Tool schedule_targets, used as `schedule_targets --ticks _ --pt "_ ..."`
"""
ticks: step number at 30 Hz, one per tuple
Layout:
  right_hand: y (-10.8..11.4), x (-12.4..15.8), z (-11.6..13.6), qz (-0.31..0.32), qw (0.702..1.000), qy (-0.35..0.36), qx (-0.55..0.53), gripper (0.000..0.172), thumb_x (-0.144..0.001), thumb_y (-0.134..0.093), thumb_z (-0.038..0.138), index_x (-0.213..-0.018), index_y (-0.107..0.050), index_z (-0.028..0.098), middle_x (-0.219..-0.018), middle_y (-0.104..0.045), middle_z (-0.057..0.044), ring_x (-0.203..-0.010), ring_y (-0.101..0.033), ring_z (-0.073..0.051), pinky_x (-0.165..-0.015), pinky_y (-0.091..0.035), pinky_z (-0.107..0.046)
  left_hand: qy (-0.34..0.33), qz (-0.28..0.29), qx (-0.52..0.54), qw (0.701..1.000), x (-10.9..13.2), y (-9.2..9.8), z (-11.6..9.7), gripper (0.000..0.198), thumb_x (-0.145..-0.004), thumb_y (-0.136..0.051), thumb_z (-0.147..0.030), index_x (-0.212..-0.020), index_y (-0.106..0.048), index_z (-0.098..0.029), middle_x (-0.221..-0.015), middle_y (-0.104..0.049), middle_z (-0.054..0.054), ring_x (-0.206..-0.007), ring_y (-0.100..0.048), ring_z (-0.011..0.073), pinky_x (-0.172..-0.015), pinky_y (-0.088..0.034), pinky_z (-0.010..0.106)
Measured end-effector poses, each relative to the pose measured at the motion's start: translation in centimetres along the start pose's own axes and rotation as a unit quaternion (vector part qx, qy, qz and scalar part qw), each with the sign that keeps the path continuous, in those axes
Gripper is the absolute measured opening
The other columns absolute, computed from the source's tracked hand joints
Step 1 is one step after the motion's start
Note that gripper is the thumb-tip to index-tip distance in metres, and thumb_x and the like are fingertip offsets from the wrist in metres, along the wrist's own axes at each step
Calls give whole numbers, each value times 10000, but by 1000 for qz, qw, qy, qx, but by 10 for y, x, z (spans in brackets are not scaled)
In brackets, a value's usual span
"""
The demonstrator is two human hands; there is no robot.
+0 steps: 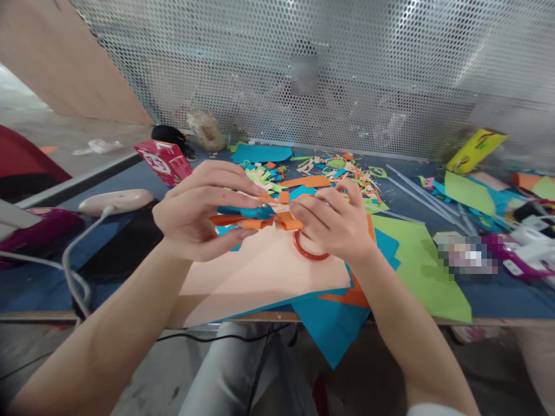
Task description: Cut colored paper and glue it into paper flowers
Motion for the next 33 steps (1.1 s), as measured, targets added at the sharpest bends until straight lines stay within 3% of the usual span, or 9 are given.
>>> schedule_targets --ticks 5,12,19,27,33 --pt "0 0 -1 -18 1000 4 -25 154 -827 -485 170 -865 -590 275 -786 -666 49 -743 -511 -112 -796 -325 -330 73 27 81 994 -1 -3 9 231 -705 -683 -304 -918 -639 -228 -835 -695 55 -804 -645 195 -706 -541 345" --pt "-11 4 -8 16 998 -32 -60 116 -821 -498 196 -794 -585 269 -756 -666 51 -721 -540 -112 -785 -333 -326 56 76 92 991 0 -6 11 404 -690 -700 -247 -1081 -607 -286 -927 -702 56 -864 -657 209 -745 -558 341" --pt "4 2 -8 -48 998 -17 -35 138 -822 -508 176 -824 -608 271 -766 -684 52 -709 -539 -104 -764 -363 -307 68 80 104 989 -1 -6 9 426 -704 -688 -271 -1116 -585 -310 -956 -700 58 -891 -662 235 -753 -565 362" --pt "17 0 2 -91 995 32 -11 186 -828 -539 164 -894 -646 301 -820 -698 50 -751 -526 -105 -781 -361 -325 -11 83 63 995 -5 -2 -4 273 -712 -652 -208 -976 -649 -280 -905 -713 38 -865 -662 207 -764 -554 360" --pt "10 2 2 -53 998 23 24 208 -831 -532 167 -866 -655 331 -814 -703 69 -716 -532 -100 -774 -357 -333 -1 79 36 996 -4 -1 -5 182 -734 -634 -265 -909 -660 -308 -851 -718 4 -823 -667 203 -742 -556 366"
Point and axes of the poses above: each hand's wrist, its own x-axis away from the middle knuckle, its own y-axis out of the back of the hand, z = x × y, the point moved 7 cm from there along -x, towards the middle knuckle
